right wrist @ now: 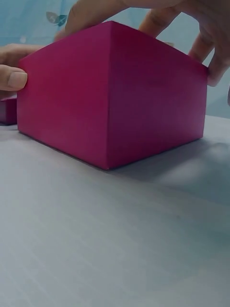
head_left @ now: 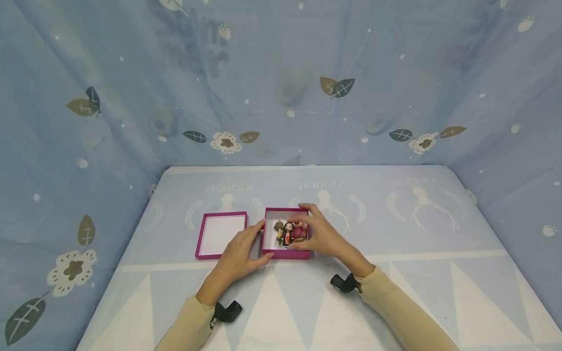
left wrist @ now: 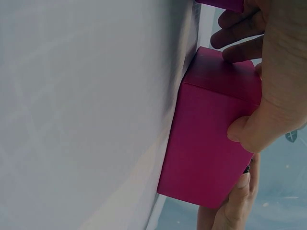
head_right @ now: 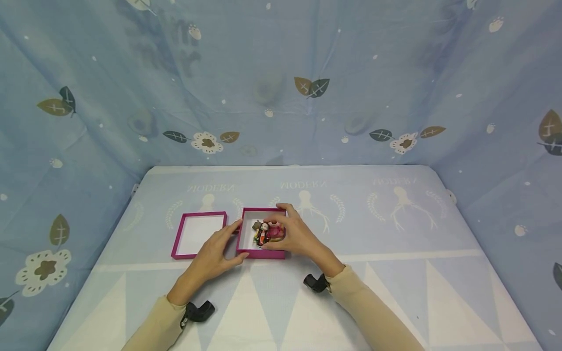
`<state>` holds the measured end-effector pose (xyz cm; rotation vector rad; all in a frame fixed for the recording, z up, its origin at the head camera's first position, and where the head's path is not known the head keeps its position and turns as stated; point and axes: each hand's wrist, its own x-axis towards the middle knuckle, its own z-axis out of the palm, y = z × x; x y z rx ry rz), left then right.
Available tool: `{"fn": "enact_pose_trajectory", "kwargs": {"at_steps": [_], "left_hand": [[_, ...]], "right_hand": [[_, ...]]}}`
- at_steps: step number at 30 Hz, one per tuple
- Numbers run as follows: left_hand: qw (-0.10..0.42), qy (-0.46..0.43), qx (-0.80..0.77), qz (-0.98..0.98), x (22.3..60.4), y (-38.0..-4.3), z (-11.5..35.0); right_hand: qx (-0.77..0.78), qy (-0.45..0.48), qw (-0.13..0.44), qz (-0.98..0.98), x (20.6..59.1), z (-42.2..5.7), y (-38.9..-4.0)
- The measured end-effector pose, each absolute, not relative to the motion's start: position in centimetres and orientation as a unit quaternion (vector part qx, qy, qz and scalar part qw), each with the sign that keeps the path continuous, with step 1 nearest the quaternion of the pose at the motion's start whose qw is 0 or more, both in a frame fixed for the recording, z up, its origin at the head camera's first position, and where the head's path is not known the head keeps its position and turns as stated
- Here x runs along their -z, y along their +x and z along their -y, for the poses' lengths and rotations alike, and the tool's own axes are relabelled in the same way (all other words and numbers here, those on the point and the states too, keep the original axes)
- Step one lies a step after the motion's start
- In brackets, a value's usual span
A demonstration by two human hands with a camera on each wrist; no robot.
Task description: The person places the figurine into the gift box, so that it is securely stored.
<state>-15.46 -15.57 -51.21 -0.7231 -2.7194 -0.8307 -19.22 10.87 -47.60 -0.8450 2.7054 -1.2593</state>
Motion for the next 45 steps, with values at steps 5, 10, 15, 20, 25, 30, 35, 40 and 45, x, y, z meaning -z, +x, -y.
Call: {"fn": "enact_pose_trajectory", "kwargs": {"at_steps": [5,10,15,20,25,30,35,40,45], "left_hand": [[0.11,-0.248,0.278,0.922,51.2,-15.5,15.6],[0.111,-0.249,0.279,0.921,51.2,-15.5,15.6],[0.115,-0.252,0.278,0.92,51.4,-15.5,15.6],[0.114,-0.252,0.276,0.921,51.4,-15.5,15.5],[0.114,-0.253,0.275,0.921,51.4,-15.5,15.5],[0.115,-0.254,0.275,0.92,51.3,-15.5,15.6],[0.113,-0.254,0.274,0.921,51.2,-15.5,15.5],[0.113,-0.252,0.277,0.92,51.2,-15.6,15.5],[0.111,-0.252,0.281,0.919,51.2,-15.5,15.5]], "right_hand": [[0.394,-0.274,0.006,-0.877,47.7,-10.2,-19.5],[0.379,-0.296,-0.023,-0.877,48.0,-9.5,-19.8],[0.363,-0.313,-0.04,-0.877,48.0,-8.8,-19.9],[0.334,-0.318,-0.051,-0.886,48.2,-8.3,-19.9],[0.317,-0.309,-0.057,-0.895,48.5,-7.8,-19.9],[0.309,-0.295,-0.061,-0.902,48.7,-7.5,-19.9],[0.31,-0.281,-0.054,-0.907,48.5,-7.4,-19.8],[0.294,-0.267,-0.05,-0.917,48.4,-7.1,-19.7],[0.267,-0.263,-0.061,-0.925,48.3,-6.9,-19.6]]}}
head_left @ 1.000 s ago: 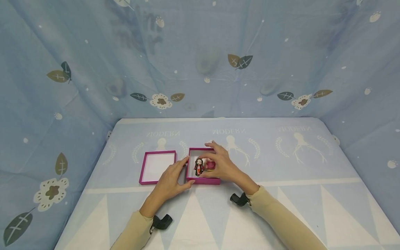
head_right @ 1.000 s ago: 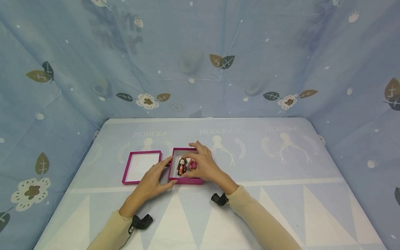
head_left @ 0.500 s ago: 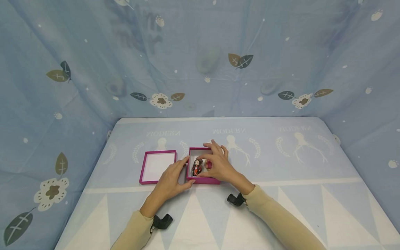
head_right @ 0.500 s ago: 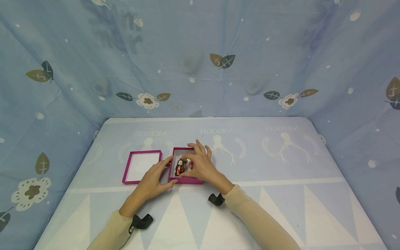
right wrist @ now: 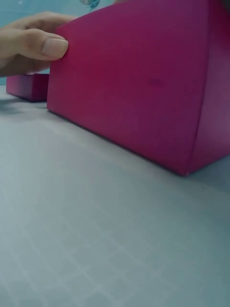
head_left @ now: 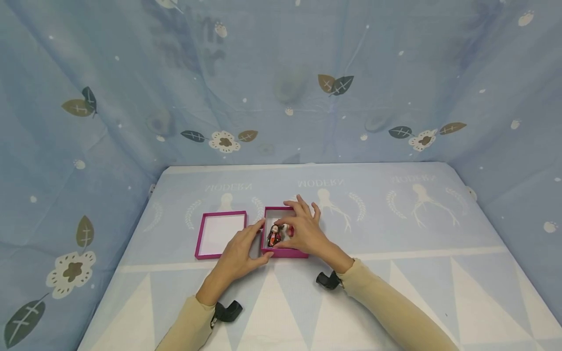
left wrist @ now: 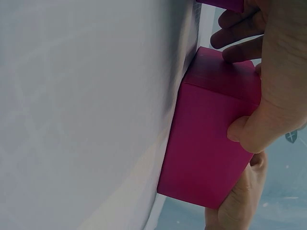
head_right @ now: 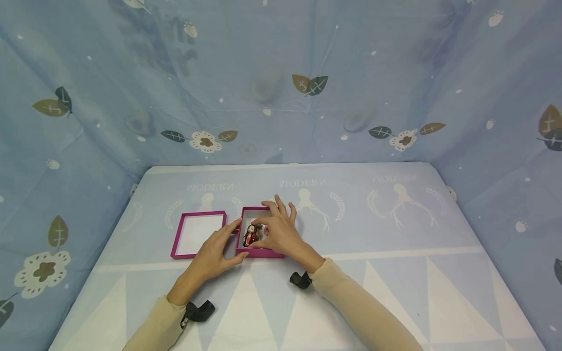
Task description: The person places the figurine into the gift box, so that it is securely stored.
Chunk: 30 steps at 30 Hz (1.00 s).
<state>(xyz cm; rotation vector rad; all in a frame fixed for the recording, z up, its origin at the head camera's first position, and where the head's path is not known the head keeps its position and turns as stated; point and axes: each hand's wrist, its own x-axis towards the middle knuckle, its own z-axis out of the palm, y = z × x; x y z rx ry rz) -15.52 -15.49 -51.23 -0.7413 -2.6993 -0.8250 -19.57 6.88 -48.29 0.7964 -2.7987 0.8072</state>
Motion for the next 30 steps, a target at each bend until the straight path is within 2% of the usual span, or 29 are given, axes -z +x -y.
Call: {"fn": "enact_pose_trajectory", "kwargs": {"at_steps": [10,17,30], "left_hand": [[0.115,-0.255,0.277,0.919,51.2,-15.5,15.5],[0.113,-0.255,0.281,0.918,51.2,-15.5,15.5],[0.117,-0.257,0.276,0.919,51.2,-15.5,15.5]], "right_hand": [[-0.231,0.272,0.073,0.931,47.7,-6.2,-19.5],[-0.213,0.266,0.052,0.939,47.5,-6.1,-19.5],[-0.223,0.229,0.053,0.946,47.9,-5.7,-19.4]]}}
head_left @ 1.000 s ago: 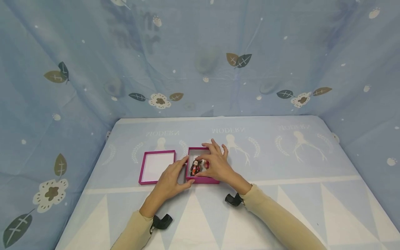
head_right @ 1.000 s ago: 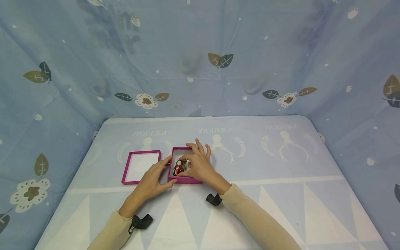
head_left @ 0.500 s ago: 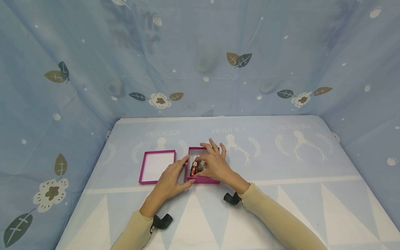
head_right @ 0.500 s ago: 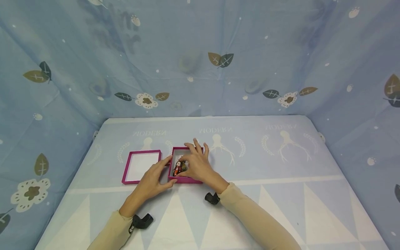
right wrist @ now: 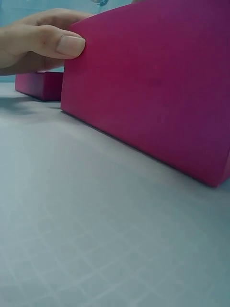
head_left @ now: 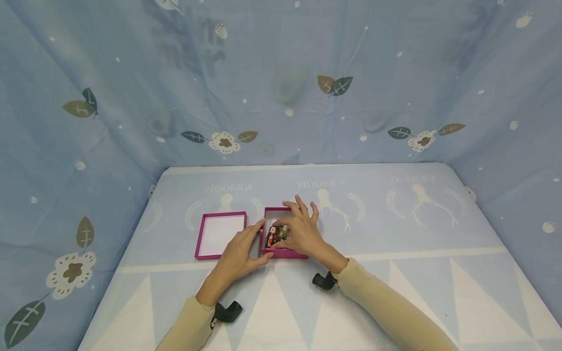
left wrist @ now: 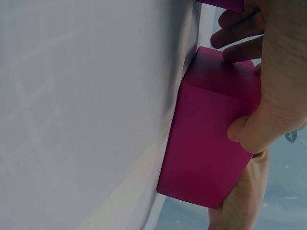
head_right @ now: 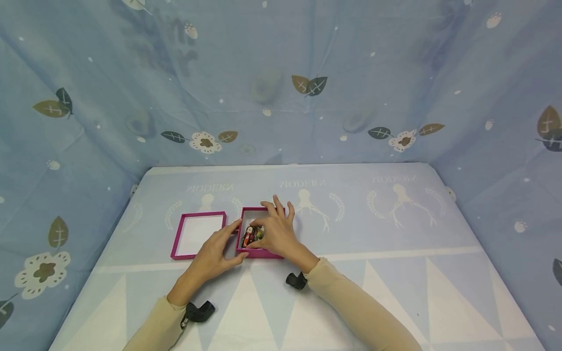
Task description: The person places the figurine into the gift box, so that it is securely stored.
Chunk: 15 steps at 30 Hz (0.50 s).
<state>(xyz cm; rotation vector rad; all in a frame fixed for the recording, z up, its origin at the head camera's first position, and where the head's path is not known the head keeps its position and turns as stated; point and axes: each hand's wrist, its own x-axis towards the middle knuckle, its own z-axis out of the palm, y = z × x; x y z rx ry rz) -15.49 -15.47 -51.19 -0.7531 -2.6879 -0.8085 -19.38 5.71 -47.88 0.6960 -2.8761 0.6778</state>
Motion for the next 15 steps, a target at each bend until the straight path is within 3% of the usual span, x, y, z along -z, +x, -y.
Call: {"fn": "enact_pose_trajectory", "kwargs": {"at_steps": [15], "left_hand": [[0.117,-0.253,0.275,0.92,51.34,-15.46,15.49]], "right_hand": [[-0.211,0.203,0.036,0.956,47.78,-5.38,-19.35]]}}
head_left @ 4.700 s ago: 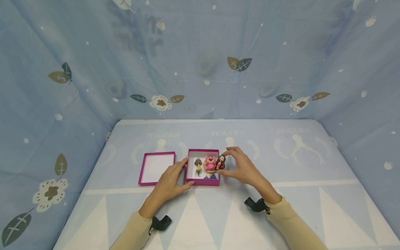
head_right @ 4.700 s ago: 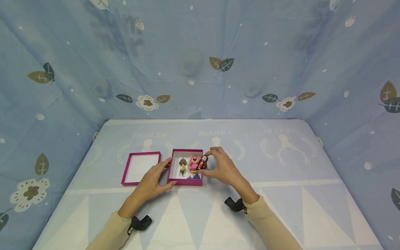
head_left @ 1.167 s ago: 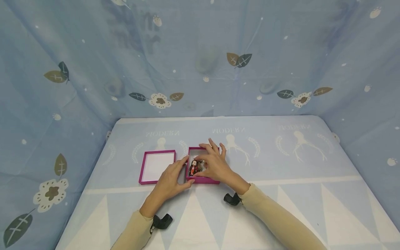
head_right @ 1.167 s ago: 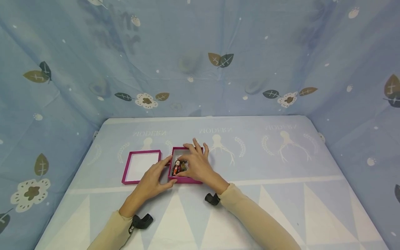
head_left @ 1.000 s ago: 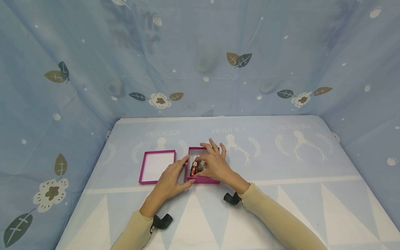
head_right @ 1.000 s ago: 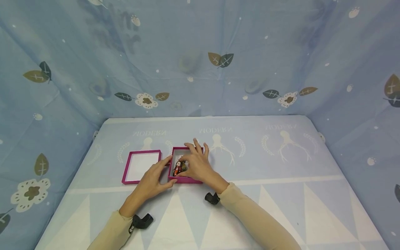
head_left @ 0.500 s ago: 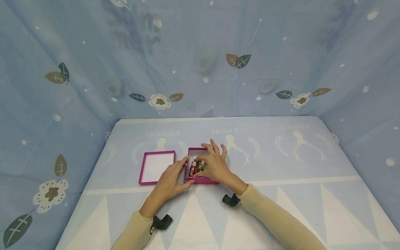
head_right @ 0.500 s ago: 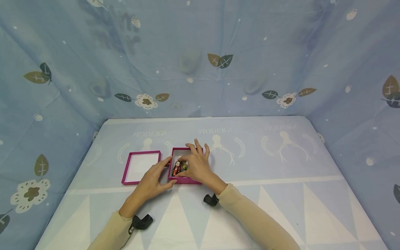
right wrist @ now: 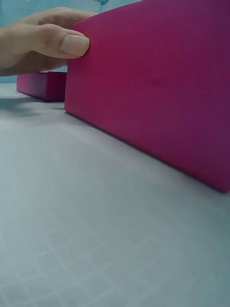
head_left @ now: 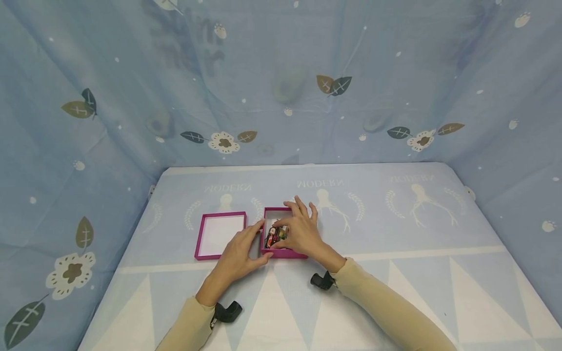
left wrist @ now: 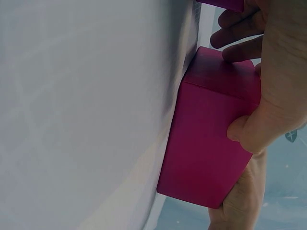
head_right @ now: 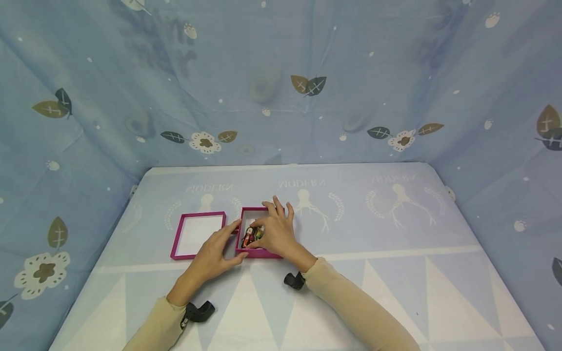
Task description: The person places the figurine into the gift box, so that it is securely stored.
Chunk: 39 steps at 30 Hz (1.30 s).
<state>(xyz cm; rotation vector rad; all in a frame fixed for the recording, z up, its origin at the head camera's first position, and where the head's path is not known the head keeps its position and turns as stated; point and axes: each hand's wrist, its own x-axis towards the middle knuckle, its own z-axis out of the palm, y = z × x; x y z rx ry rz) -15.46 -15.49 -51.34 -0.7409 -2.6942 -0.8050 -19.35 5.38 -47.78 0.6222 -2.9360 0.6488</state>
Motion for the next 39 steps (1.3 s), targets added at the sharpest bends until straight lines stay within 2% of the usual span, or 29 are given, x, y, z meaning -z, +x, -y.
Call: {"fn": "enact_pose_trajectory", "kwargs": {"at_steps": [39], "left_hand": [[0.108,-0.245,0.275,0.923,51.18,-15.42,15.41]], "right_hand": [[-0.169,0.213,0.041,0.961,47.85,-5.29,-19.52]]}}
